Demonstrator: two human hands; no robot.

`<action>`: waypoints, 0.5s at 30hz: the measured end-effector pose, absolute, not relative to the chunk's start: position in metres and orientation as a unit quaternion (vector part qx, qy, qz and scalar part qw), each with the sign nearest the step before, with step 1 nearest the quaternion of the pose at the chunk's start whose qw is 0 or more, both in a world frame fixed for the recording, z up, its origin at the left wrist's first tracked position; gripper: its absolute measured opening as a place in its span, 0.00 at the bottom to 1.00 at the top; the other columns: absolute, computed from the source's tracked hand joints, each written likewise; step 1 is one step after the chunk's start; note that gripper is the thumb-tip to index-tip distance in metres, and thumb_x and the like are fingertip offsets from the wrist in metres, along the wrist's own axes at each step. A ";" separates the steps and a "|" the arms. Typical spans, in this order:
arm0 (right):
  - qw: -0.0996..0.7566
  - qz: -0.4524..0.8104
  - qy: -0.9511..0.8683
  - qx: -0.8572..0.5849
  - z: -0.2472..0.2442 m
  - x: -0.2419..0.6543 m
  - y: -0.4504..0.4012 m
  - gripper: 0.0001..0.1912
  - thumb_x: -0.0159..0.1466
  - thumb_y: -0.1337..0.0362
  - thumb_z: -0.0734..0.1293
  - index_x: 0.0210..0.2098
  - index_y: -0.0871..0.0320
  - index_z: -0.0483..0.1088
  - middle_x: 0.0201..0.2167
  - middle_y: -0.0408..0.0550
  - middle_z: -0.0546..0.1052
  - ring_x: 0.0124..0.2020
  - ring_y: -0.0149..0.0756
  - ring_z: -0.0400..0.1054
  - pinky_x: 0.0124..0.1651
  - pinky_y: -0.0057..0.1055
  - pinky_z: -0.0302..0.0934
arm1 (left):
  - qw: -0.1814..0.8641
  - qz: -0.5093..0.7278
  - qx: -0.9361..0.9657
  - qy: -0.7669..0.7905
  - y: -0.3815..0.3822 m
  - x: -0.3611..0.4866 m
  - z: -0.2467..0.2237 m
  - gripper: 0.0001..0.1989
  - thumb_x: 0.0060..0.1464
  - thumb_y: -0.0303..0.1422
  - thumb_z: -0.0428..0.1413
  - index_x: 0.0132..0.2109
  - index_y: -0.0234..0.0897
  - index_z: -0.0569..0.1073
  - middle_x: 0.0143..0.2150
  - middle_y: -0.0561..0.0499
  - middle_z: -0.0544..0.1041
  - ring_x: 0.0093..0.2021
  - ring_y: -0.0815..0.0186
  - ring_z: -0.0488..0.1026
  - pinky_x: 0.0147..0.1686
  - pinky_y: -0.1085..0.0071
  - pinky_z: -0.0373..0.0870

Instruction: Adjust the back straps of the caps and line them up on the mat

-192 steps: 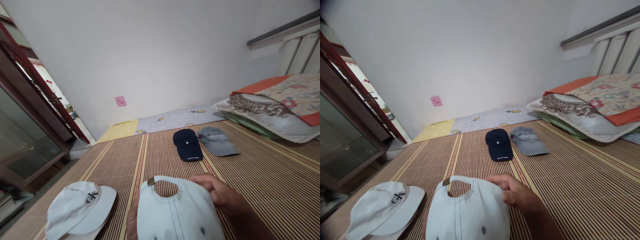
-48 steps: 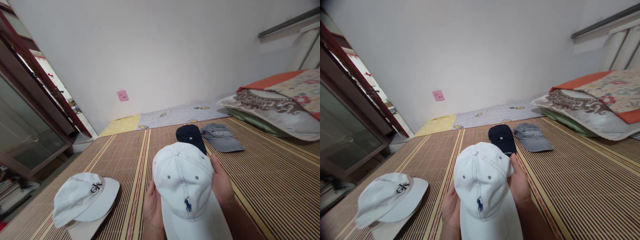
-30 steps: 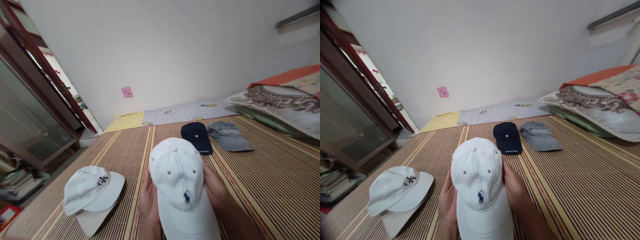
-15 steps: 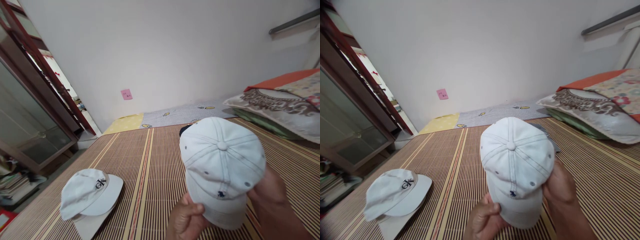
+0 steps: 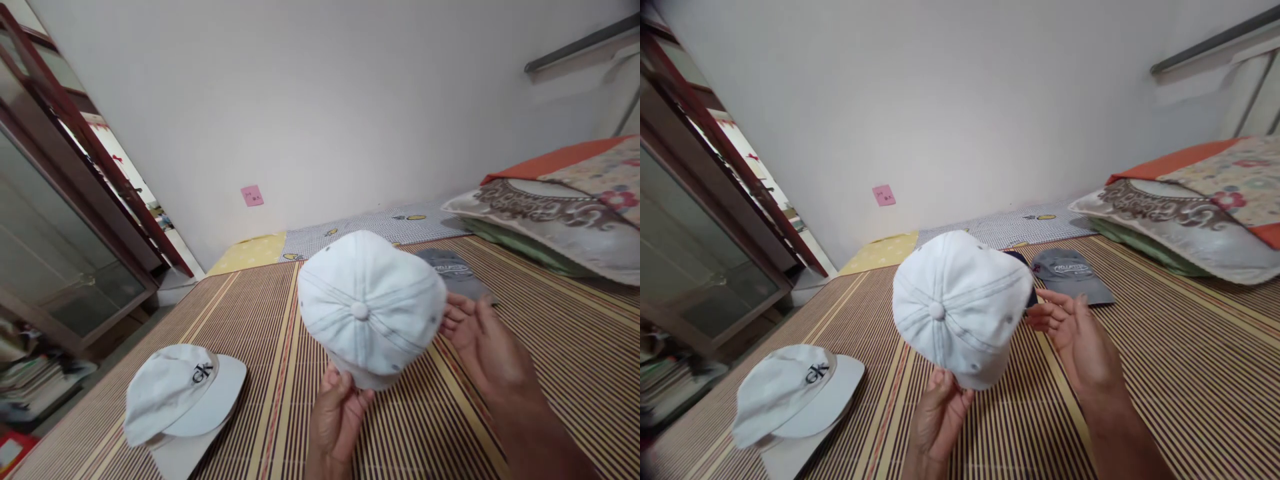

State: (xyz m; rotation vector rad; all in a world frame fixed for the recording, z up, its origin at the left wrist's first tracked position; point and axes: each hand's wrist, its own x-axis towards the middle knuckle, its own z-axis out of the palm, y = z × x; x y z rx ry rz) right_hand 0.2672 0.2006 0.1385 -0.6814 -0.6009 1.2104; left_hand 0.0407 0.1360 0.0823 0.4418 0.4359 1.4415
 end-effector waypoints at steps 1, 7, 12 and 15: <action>0.729 0.543 -0.268 -0.319 0.138 0.270 0.202 0.25 0.68 0.40 0.66 0.40 0.55 0.80 0.31 0.50 0.82 0.33 0.39 0.76 0.36 0.32 0.72 | 0.694 0.663 0.184 0.212 0.139 0.033 0.080 0.28 0.57 0.20 0.64 0.62 0.44 0.74 0.47 0.48 0.85 0.40 0.64 0.84 0.36 0.75 0.82; 0.746 0.542 -0.223 -0.315 0.131 0.280 0.207 0.20 0.68 0.47 0.68 0.36 0.58 0.80 0.25 0.47 0.77 0.28 0.34 0.71 0.32 0.27 0.69 | 0.623 0.722 0.062 0.294 0.158 -0.003 0.071 0.25 0.64 0.17 0.54 0.64 0.41 0.71 0.46 0.44 0.86 0.39 0.64 0.85 0.36 0.75 0.82; 0.732 0.562 -0.245 -0.297 0.125 0.277 0.210 0.19 0.63 0.49 0.74 0.37 0.60 0.81 0.26 0.48 0.77 0.28 0.34 0.70 0.31 0.27 0.68 | 0.604 0.733 0.033 0.310 0.179 -0.008 0.076 0.22 0.64 0.16 0.52 0.61 0.38 0.73 0.44 0.45 0.86 0.39 0.65 0.84 0.34 0.75 0.81; 0.722 0.572 -0.259 -0.291 0.125 0.274 0.210 0.19 0.60 0.49 0.76 0.36 0.61 0.81 0.24 0.47 0.77 0.28 0.34 0.70 0.31 0.27 0.68 | 0.604 0.728 0.021 0.325 0.198 -0.003 0.078 0.17 0.64 0.16 0.54 0.55 0.35 0.76 0.42 0.45 0.86 0.37 0.65 0.84 0.33 0.74 0.81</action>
